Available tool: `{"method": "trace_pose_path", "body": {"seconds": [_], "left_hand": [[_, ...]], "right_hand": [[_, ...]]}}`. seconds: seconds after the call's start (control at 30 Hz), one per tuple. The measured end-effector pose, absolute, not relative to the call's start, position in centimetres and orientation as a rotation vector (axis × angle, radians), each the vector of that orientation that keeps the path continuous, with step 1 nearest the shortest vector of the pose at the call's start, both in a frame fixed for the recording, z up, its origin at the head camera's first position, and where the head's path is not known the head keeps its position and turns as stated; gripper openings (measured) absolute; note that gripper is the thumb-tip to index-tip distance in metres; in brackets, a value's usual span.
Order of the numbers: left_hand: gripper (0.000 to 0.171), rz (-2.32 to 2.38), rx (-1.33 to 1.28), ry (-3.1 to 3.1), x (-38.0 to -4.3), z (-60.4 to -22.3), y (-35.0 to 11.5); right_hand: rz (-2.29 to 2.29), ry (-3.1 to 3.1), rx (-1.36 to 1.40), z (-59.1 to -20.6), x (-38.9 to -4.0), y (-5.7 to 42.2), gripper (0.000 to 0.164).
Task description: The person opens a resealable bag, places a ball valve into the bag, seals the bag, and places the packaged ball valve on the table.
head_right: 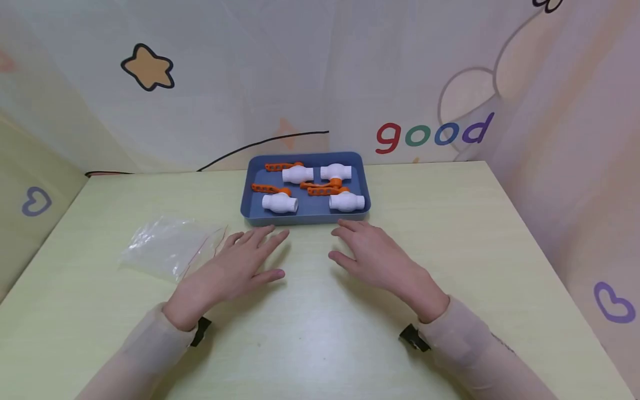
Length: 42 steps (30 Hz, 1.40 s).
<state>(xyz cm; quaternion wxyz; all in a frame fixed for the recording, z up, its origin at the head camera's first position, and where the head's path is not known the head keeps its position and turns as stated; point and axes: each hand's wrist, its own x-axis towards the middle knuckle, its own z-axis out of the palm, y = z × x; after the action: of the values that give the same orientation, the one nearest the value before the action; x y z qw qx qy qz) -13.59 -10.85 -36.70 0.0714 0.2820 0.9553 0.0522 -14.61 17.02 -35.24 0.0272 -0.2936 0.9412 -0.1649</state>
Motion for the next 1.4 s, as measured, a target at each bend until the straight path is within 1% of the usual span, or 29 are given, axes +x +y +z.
{"method": "trace_pose_path", "body": {"seconds": [0.3,0.67,0.9,1.2,1.4], "left_hand": [[0.066,0.199,0.812,2.858,-14.2,-36.1,-11.1],[0.054,0.379,0.85,2.854,-14.7,-34.2,-13.6],[0.055,0.444,0.853,2.831,-14.7,-33.8,-15.1],[0.055,0.439,0.767,2.865,-14.6,-33.3,-17.3],[0.059,0.439,0.686,2.835,-14.4,-32.7,-18.6]], "right_hand": [[-0.557,2.902,-0.88,-35.0,-14.7,16.9,0.046],[-0.553,2.899,-0.859,-34.8,-14.7,17.0,0.044],[-0.549,2.891,-0.848,-34.7,-14.7,17.1,0.043],[-0.55,2.89,-0.851,-34.7,-14.8,17.2,0.043],[-0.554,2.884,-0.841,-34.8,-14.8,17.3,0.043]]}}
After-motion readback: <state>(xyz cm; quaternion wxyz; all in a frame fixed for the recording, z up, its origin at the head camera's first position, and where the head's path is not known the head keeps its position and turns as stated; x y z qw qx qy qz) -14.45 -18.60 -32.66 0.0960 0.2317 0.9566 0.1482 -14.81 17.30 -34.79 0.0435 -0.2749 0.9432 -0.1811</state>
